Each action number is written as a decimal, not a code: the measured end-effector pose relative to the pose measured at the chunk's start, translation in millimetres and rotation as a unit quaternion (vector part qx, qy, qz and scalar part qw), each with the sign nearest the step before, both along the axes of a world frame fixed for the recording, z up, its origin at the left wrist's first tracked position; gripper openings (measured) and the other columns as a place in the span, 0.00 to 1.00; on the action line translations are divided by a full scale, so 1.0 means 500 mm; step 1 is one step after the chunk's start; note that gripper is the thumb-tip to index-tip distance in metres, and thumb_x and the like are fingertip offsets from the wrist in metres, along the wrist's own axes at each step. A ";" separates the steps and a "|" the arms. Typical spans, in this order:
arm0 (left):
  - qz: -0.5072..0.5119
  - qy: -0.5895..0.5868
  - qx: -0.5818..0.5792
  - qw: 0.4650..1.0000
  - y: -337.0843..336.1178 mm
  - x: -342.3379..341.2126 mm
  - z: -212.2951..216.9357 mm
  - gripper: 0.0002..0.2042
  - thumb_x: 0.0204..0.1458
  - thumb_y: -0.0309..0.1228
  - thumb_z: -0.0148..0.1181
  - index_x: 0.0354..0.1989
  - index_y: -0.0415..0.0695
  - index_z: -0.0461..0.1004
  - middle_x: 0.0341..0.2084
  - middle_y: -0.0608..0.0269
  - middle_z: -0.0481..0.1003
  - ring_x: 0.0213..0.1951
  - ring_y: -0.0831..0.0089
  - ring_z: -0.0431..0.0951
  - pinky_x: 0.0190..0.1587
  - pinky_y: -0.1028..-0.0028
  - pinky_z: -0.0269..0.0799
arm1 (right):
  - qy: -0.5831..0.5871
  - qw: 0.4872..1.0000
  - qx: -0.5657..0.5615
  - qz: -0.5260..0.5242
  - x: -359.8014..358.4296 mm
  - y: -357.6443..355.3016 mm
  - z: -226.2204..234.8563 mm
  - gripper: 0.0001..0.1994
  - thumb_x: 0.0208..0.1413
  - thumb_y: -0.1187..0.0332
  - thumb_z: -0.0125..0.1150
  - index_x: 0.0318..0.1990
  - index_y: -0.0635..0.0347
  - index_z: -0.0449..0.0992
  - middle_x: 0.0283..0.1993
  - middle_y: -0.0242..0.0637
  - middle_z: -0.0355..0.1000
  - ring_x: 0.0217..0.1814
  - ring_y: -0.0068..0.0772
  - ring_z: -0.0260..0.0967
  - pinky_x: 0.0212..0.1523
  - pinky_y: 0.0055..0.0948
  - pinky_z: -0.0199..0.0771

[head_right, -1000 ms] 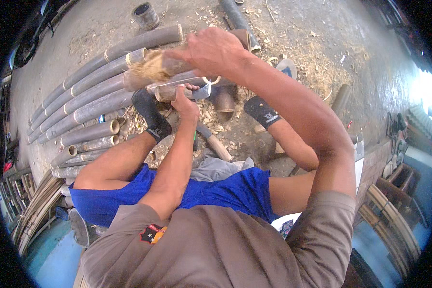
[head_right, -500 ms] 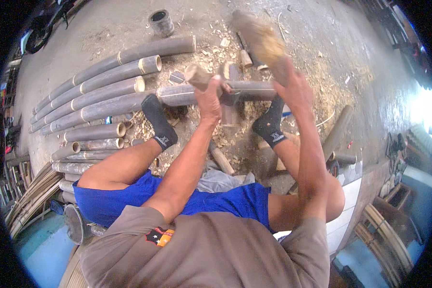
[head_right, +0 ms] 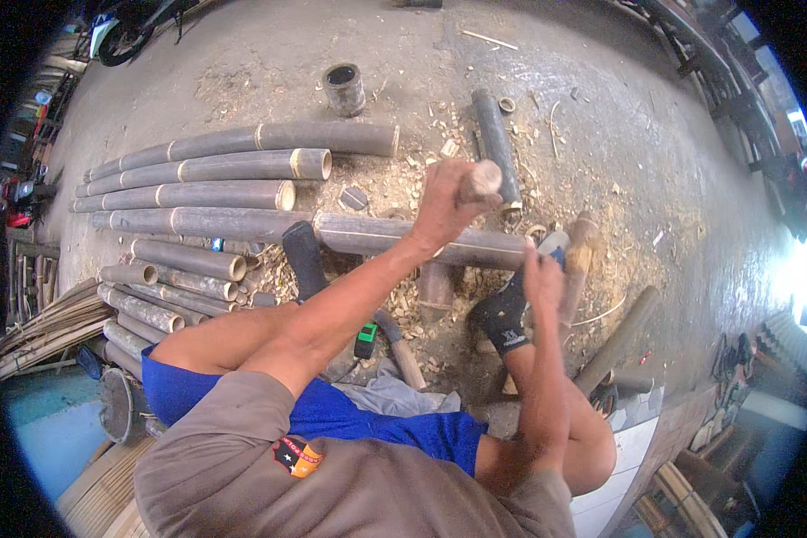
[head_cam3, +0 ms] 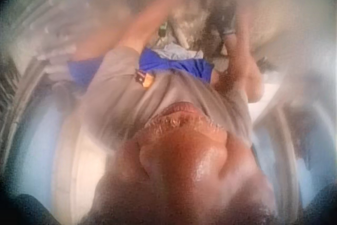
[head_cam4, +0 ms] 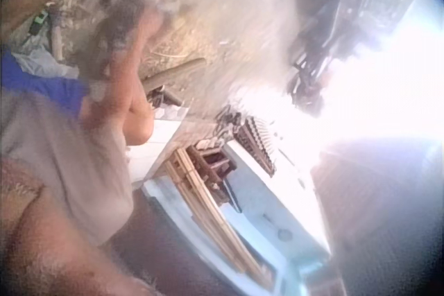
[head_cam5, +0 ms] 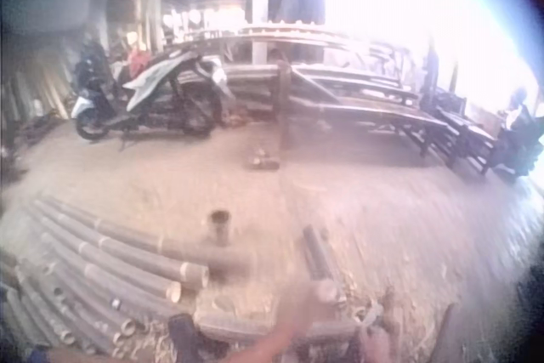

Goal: The person sits on the floor and uses a knife to carve the end of a bamboo pole, then measures it with a tape measure. They use a wooden mallet to drive a smaller bamboo piece into the pole to split the end, then remove the insert and continue carving the interior.

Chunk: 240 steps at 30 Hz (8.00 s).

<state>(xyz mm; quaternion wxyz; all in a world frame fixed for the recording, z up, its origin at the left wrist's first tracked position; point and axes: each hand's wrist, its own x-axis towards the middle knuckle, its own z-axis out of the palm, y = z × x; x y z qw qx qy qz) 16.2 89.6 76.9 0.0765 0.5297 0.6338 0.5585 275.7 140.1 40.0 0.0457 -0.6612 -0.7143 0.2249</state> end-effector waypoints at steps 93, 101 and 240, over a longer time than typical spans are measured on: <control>-0.114 0.229 -0.359 0.898 -0.162 -0.100 -0.152 0.45 0.27 0.71 0.74 0.42 0.41 0.76 0.36 0.46 0.81 0.41 0.48 0.82 0.45 0.52 0.77 | 0.532 0.758 -0.269 -0.266 -0.330 -0.382 -0.053 0.08 0.57 0.71 0.59 0.42 0.57 0.68 0.25 0.30 0.67 0.18 0.27 0.65 0.18 0.31 0.68; -0.024 0.190 -0.357 0.914 -0.154 -0.058 -0.162 0.39 0.30 0.66 0.75 0.38 0.40 0.80 0.33 0.48 0.82 0.40 0.54 0.83 0.49 0.57 0.74 | 0.356 0.849 -0.383 -0.074 -0.210 -0.255 -0.012 0.07 0.58 0.70 0.57 0.42 0.60 0.70 0.23 0.28 0.67 0.20 0.24 0.66 0.20 0.31 0.69; 0.121 -0.660 -0.174 0.721 0.004 -0.055 -0.161 0.37 0.66 0.69 0.26 0.37 0.46 0.70 0.21 0.67 0.68 0.19 0.72 0.69 0.20 0.69 0.67 | 0.277 0.873 -0.342 0.209 -0.598 0.109 -0.119 0.26 0.52 0.45 0.72 0.45 0.62 0.82 0.32 0.35 0.73 0.36 0.27 0.68 0.38 0.35 0.72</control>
